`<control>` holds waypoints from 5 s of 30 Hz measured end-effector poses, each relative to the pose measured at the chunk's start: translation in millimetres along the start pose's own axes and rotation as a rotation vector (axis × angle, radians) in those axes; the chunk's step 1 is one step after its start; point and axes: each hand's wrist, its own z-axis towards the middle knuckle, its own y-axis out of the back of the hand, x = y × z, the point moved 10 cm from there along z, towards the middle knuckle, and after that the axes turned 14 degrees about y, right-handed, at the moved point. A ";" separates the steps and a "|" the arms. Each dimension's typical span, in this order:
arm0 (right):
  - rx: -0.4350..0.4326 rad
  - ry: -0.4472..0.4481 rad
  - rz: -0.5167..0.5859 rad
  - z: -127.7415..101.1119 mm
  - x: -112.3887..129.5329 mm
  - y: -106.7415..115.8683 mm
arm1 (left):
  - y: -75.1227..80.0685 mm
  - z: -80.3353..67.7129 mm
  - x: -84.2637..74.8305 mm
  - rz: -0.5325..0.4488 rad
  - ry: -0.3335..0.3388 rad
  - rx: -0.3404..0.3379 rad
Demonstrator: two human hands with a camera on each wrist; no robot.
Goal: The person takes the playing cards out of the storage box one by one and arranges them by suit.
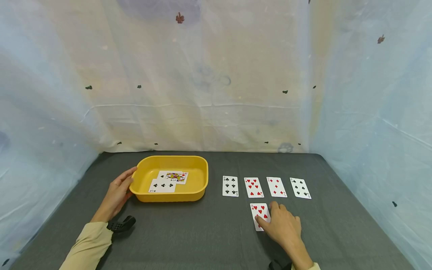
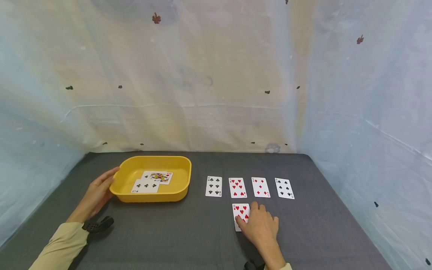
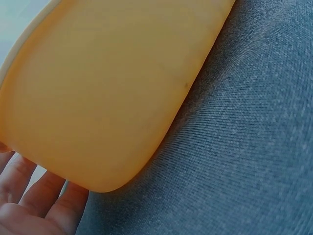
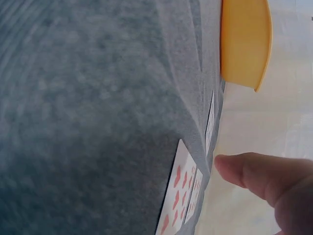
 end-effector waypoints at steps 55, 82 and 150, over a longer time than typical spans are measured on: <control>-0.327 0.547 0.444 50.5 73.8 66.2 | -1.4 2.2 -0.5 -0.013 -0.027 0.002; -0.226 0.806 0.296 95.0 165.5 60.3 | -0.5 1.2 4.1 -0.018 -0.007 -0.003; 0.118 0.640 0.133 169.4 258.6 -54.7 | 1.3 -1.4 0.6 0.014 -0.019 -0.009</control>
